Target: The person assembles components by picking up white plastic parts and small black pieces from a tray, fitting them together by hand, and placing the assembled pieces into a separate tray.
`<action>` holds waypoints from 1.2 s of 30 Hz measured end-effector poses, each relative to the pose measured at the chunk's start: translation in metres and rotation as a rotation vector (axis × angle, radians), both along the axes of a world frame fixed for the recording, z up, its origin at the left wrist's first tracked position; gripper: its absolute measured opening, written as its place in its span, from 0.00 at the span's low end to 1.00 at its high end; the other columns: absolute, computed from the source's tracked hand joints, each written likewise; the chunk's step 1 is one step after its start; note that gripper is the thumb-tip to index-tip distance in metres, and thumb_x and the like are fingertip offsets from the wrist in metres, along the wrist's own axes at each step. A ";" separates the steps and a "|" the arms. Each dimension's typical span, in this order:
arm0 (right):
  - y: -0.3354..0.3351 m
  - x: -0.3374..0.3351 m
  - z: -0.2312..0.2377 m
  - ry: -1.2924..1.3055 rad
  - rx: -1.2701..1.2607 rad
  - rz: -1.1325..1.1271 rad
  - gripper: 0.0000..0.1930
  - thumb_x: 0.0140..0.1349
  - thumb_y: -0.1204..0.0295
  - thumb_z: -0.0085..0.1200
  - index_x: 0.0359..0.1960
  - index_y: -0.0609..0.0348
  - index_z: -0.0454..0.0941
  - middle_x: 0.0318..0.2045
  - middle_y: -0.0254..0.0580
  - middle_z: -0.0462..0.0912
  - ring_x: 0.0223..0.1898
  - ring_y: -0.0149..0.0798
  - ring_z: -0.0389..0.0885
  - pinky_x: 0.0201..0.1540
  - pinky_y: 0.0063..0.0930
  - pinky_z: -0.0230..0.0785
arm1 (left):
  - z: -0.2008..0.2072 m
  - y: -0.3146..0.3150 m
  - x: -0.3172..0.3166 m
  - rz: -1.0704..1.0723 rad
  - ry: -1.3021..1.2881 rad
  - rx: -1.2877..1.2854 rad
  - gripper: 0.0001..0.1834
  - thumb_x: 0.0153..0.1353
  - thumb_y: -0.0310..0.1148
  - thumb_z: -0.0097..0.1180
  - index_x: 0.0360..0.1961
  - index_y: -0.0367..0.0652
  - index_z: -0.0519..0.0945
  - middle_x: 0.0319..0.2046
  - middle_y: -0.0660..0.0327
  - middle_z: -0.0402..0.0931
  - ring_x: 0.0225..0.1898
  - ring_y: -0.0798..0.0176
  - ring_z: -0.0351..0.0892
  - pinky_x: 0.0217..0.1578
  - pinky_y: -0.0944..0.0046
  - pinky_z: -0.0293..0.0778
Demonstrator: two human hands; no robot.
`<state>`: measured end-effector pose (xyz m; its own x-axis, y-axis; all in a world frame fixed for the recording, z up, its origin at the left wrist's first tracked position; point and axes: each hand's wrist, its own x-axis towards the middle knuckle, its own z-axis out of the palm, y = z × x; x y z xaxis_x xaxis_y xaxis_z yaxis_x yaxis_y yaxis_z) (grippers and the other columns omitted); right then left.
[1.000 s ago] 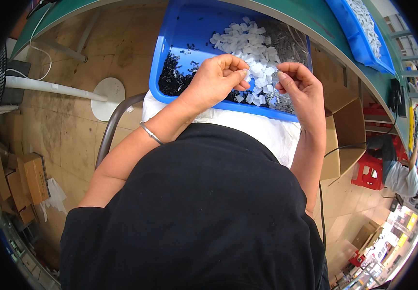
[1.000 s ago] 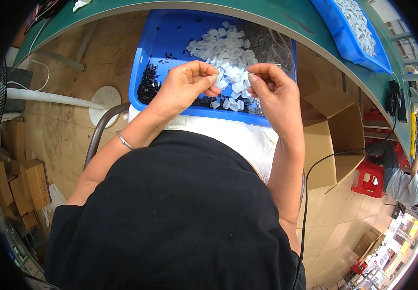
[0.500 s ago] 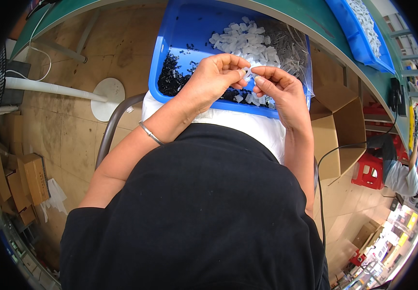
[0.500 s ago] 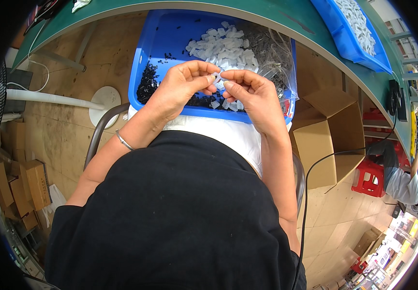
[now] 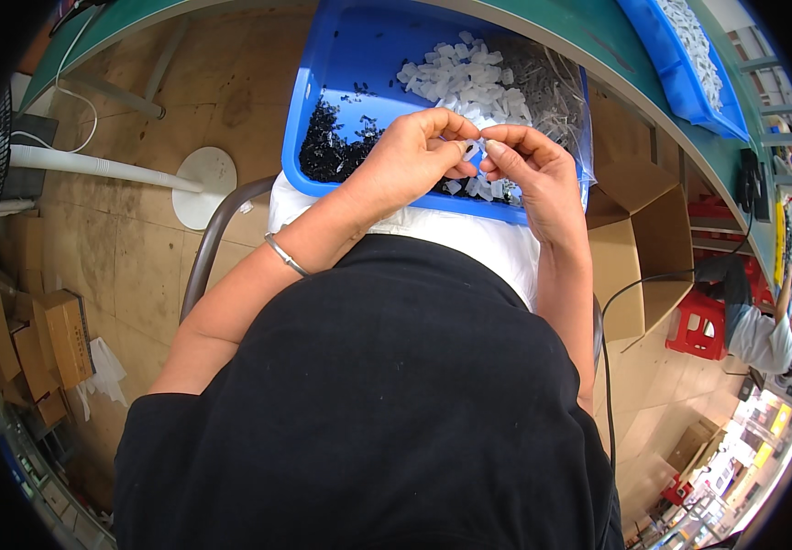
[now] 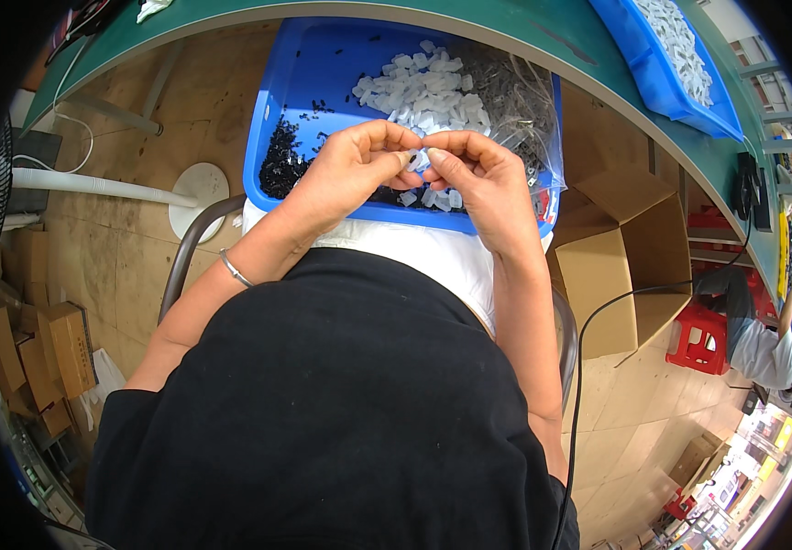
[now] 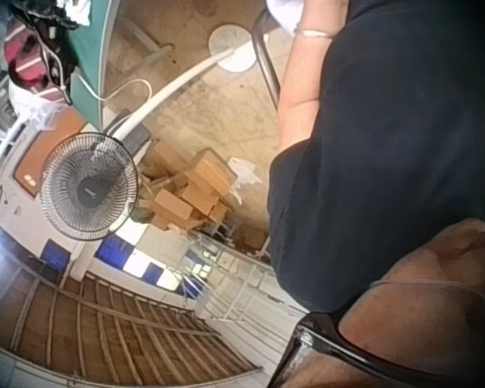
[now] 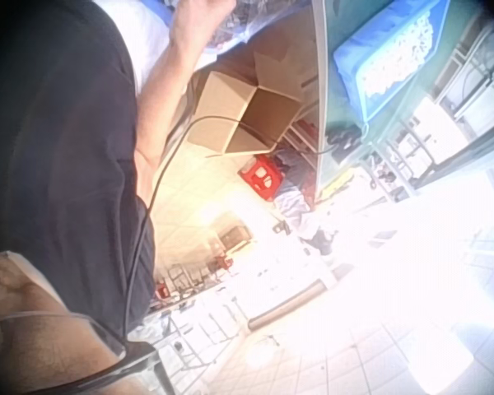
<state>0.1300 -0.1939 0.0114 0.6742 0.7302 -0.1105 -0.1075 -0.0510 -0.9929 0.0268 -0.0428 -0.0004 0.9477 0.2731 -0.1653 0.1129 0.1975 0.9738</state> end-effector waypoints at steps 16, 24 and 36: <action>0.003 -0.004 -0.003 -0.008 0.018 0.000 0.07 0.62 0.78 0.56 0.40 0.68 0.79 0.33 0.40 0.82 0.34 0.30 0.82 0.39 0.22 0.76 | -0.002 0.003 -0.001 0.044 0.027 -0.085 0.11 0.59 0.25 0.56 0.42 0.32 0.79 0.36 0.61 0.78 0.35 0.69 0.75 0.40 0.70 0.73; 0.000 0.003 -0.006 0.133 0.158 -0.093 0.07 0.63 0.77 0.54 0.41 0.69 0.78 0.35 0.42 0.82 0.36 0.31 0.82 0.41 0.24 0.78 | -0.002 0.001 0.000 0.114 -0.021 -0.142 0.14 0.60 0.25 0.55 0.48 0.32 0.76 0.38 0.59 0.78 0.38 0.68 0.76 0.42 0.68 0.73; 0.002 -0.003 -0.006 -0.024 -0.026 0.006 0.11 0.63 0.77 0.57 0.45 0.65 0.81 0.31 0.37 0.82 0.31 0.27 0.81 0.38 0.21 0.76 | -0.001 0.002 0.000 0.155 0.005 -0.131 0.12 0.61 0.25 0.55 0.46 0.33 0.78 0.37 0.59 0.79 0.38 0.68 0.76 0.43 0.69 0.73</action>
